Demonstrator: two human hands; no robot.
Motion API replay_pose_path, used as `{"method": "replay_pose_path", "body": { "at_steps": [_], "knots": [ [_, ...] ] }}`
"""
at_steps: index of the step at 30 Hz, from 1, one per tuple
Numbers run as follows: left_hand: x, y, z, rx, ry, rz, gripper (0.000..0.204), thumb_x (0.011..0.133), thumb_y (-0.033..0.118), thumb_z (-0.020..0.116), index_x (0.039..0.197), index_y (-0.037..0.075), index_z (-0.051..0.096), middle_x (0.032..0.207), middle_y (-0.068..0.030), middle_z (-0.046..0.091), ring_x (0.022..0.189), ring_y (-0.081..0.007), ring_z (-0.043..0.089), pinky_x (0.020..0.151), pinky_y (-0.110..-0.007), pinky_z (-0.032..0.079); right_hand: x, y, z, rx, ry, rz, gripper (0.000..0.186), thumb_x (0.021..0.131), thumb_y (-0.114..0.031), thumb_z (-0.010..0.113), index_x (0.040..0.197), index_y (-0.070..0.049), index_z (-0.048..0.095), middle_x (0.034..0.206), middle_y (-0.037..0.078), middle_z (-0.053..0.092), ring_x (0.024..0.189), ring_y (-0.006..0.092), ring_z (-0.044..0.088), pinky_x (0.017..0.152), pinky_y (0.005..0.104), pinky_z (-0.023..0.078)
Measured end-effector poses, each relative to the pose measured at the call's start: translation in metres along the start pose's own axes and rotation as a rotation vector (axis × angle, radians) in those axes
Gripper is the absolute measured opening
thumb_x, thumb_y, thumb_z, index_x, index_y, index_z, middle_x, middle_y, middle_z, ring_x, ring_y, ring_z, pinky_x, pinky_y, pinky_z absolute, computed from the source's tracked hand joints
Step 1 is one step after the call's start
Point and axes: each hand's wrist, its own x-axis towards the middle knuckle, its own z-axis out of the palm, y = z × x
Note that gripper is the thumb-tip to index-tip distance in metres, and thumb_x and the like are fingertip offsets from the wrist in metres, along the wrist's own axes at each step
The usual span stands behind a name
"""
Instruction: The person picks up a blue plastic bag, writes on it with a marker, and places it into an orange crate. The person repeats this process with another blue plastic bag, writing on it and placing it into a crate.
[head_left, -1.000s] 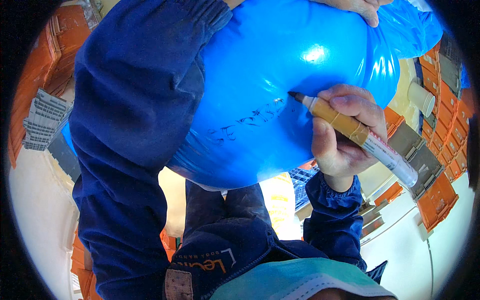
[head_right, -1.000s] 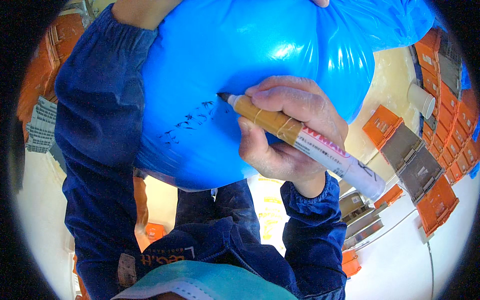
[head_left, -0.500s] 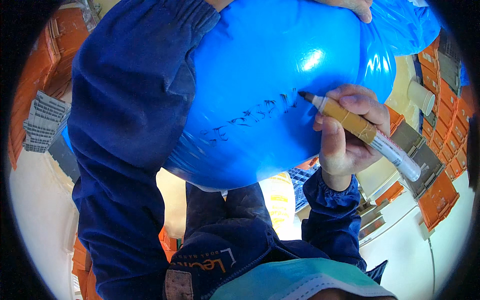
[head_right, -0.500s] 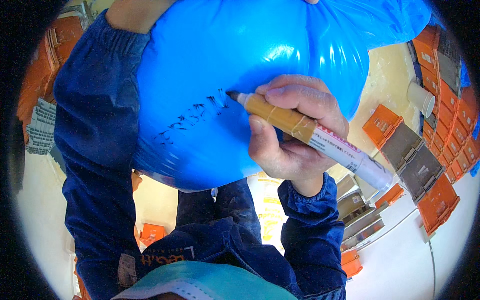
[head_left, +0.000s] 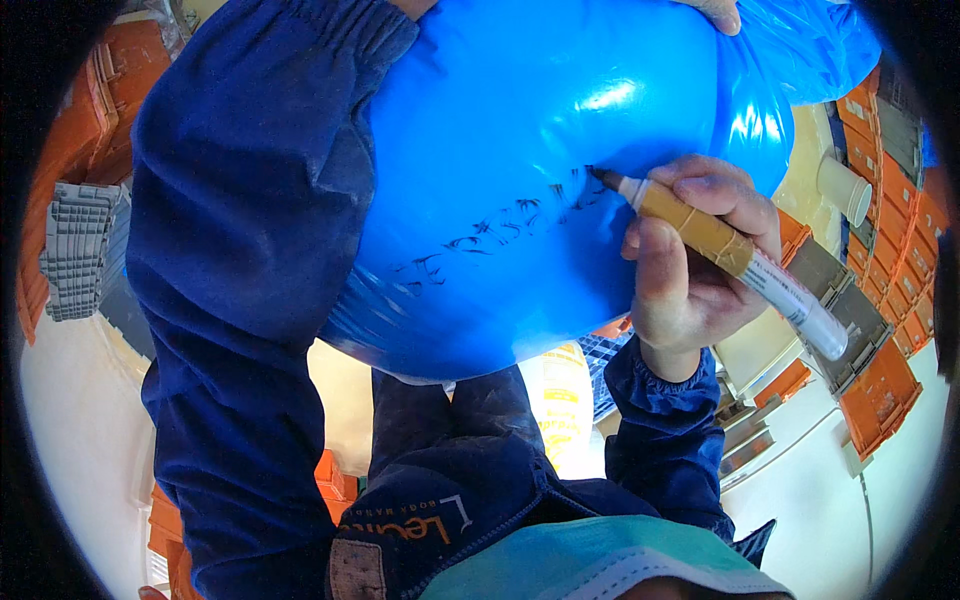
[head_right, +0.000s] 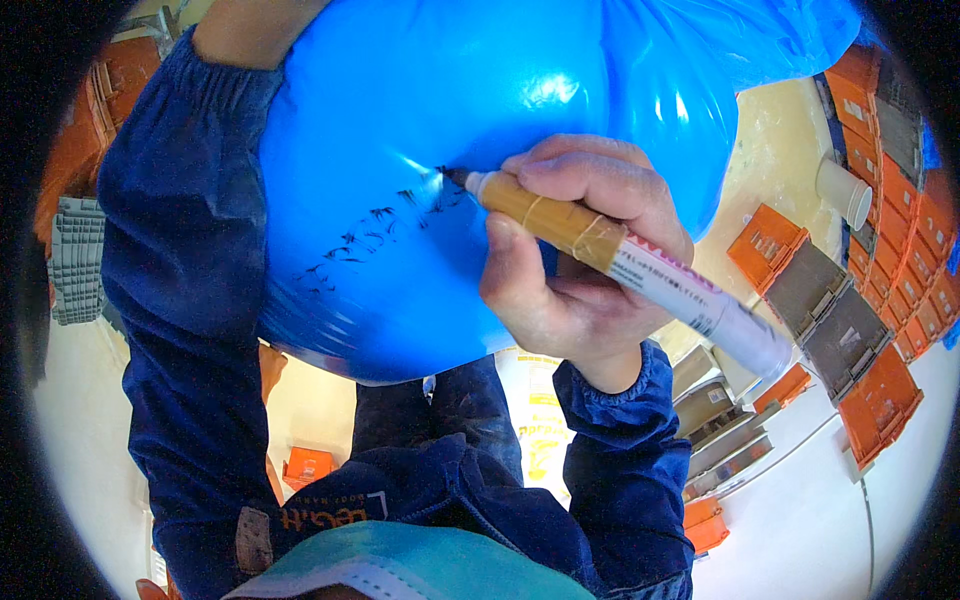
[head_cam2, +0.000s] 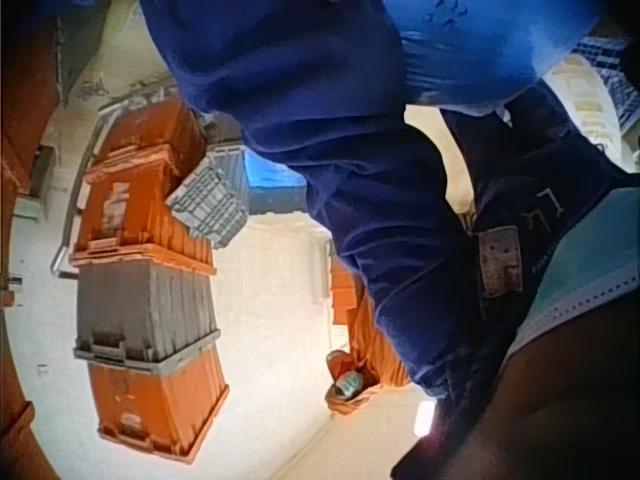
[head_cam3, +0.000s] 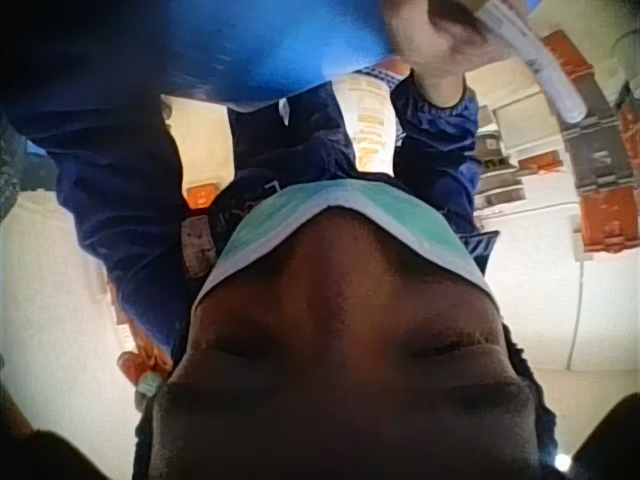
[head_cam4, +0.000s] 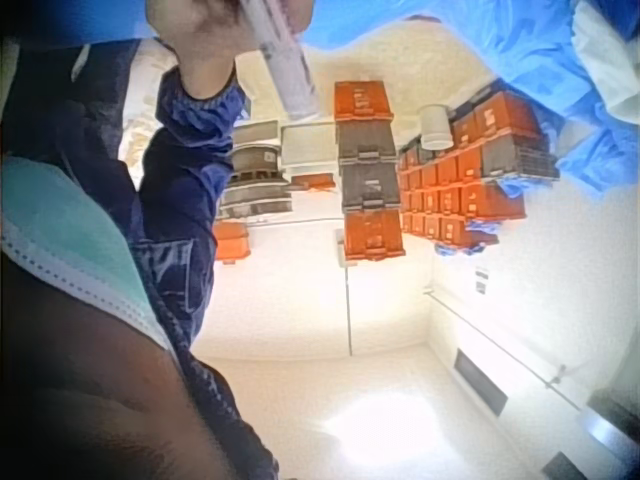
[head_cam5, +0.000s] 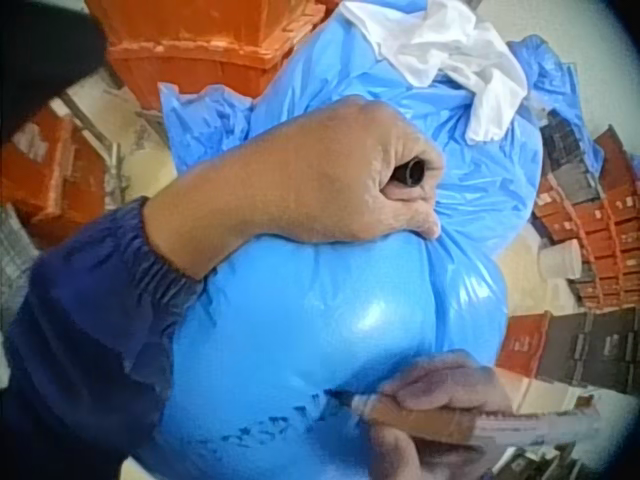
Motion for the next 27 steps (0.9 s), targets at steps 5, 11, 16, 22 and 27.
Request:
{"method": "replay_pose_path", "body": {
  "at_steps": [5, 11, 16, 22, 27],
  "knots": [
    [0.001, -0.006, 0.002, -0.086, -0.027, -0.022, 0.039, 0.075, 0.003, 0.068, 0.056, 0.004, 0.034, 0.051, -0.0087, 0.043, 0.058, -0.0114, 0.059, 0.055, -0.028, 0.048, 0.014, 0.003, -0.019, 0.125, 0.107, -0.087, 0.024, 0.082, -0.004, 0.056, 0.101, 0.005, 0.045, 0.097, 0.025, 0.049, 0.056, 0.0190, 0.057, 0.048, 0.0253, 0.050],
    [0.009, 0.011, 0.001, -0.102, -0.054, -0.106, 0.042, 0.074, 0.005, 0.071, 0.056, 0.005, 0.033, 0.060, -0.0114, 0.057, 0.066, -0.0127, 0.063, 0.055, -0.026, 0.046, 0.016, 0.014, -0.032, 0.037, 0.039, -0.187, 0.030, 0.070, -0.004, 0.068, 0.094, 0.003, 0.052, 0.085, 0.019, 0.058, 0.071, 0.0191, 0.059, 0.063, 0.0245, 0.050],
    [0.012, 0.018, -0.003, 0.013, -0.093, -0.173, 0.043, 0.073, 0.006, 0.073, 0.057, 0.007, 0.033, 0.064, -0.0096, 0.061, 0.073, -0.0122, 0.065, 0.055, -0.024, 0.044, 0.019, 0.013, -0.036, -0.014, -0.083, -0.244, 0.030, 0.072, -0.007, 0.070, 0.094, 0.002, 0.051, 0.090, 0.019, 0.056, 0.070, 0.0173, 0.060, 0.061, 0.0233, 0.051],
    [0.007, -0.002, 0.007, -0.176, -0.017, -0.060, 0.043, 0.074, 0.005, 0.073, 0.058, 0.009, 0.033, 0.066, -0.0084, 0.061, 0.074, -0.0117, 0.064, 0.060, -0.024, 0.046, 0.022, 0.014, -0.037, -0.082, -0.153, -0.323, 0.030, 0.071, -0.006, 0.071, 0.094, 0.003, 0.053, 0.091, 0.020, 0.058, 0.077, 0.0191, 0.061, 0.066, 0.0251, 0.053],
    [0.015, 0.001, 0.008, -0.167, -0.045, -0.116, 0.044, 0.075, 0.004, 0.072, 0.058, 0.009, 0.032, 0.065, -0.0079, 0.060, 0.075, -0.0120, 0.064, 0.061, -0.023, 0.047, 0.026, 0.013, -0.042, -0.123, -0.124, -0.306, 0.028, 0.070, -0.002, 0.070, 0.093, 0.004, 0.055, 0.090, 0.017, 0.059, 0.077, 0.0192, 0.062, 0.068, 0.0262, 0.052]
  ]
}}
